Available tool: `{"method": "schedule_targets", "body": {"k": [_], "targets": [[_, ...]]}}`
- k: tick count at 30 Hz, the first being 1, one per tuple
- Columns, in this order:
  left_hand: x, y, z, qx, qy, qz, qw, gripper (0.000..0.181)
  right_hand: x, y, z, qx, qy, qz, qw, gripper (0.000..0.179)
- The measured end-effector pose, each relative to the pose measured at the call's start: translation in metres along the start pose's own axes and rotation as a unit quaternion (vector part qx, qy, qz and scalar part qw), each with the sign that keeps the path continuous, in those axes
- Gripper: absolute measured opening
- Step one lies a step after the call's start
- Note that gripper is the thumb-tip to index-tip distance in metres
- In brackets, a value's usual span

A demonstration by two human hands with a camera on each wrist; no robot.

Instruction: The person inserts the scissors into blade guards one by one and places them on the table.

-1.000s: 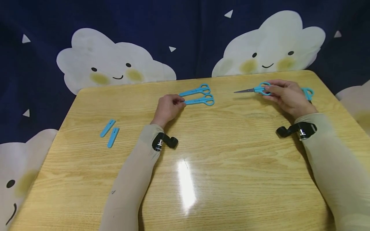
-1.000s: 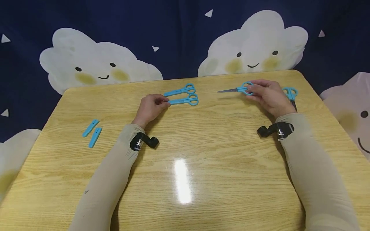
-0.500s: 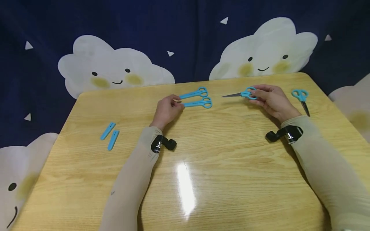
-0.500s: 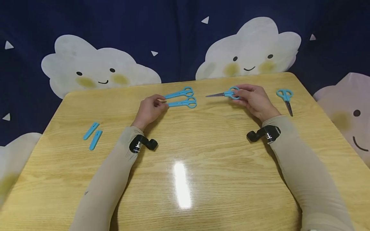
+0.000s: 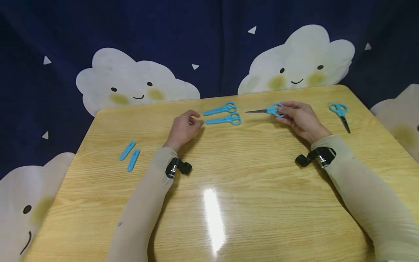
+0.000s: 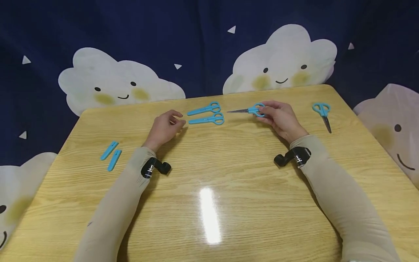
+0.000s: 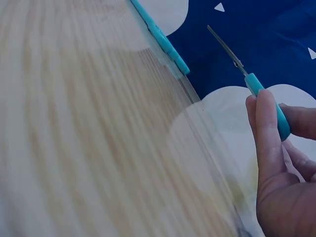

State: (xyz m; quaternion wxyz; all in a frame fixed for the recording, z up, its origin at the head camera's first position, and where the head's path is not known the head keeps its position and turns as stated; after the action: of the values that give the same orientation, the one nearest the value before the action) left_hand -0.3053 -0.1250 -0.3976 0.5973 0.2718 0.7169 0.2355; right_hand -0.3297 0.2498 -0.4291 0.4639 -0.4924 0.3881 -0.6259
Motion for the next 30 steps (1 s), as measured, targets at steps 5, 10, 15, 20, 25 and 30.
{"method": "schedule_targets", "body": {"k": [5,10,15,20,25,30], "targets": [[-0.013,-0.001,0.002,0.012,0.005,-0.013,0.9998,0.036,0.002,0.003,0.000,0.003,0.002,-0.013,0.9999,0.054],[-0.031,-0.003,0.010,0.028,0.011,-0.026,0.9992,0.031,0.007,0.005,0.002,-0.002,0.002,-0.024,0.9997,0.047],[-0.052,-0.008,0.027,0.036,0.024,-0.045,0.9981,0.029,0.013,0.008,0.006,0.000,0.005,-0.012,0.9999,0.041],[-0.074,-0.014,0.045,0.041,0.029,-0.077,0.9957,0.029,0.019,0.011,0.009,0.007,0.000,-0.014,0.9999,0.045],[-0.099,-0.020,0.060,0.045,0.047,-0.109,0.9919,0.030,0.026,0.010,0.012,0.008,-0.013,-0.010,0.9998,0.053],[-0.114,-0.023,0.071,0.044,0.051,-0.125,0.9898,0.033,0.027,0.008,0.014,0.004,-0.019,-0.013,0.9997,0.054]]}}
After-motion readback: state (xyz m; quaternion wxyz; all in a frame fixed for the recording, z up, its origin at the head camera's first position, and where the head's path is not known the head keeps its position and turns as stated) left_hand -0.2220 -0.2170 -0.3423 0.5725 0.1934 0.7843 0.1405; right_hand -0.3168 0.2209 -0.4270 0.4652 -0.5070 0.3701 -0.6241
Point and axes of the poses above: each hand's wrist, its own z-axis away from the middle knuckle, its own x-axis out of the palm, y = z × x, the point moved 7 cm from there along -z, towards the middle knuckle, and after that the axes turned 10 degrees about y, right-handed, at the moved point
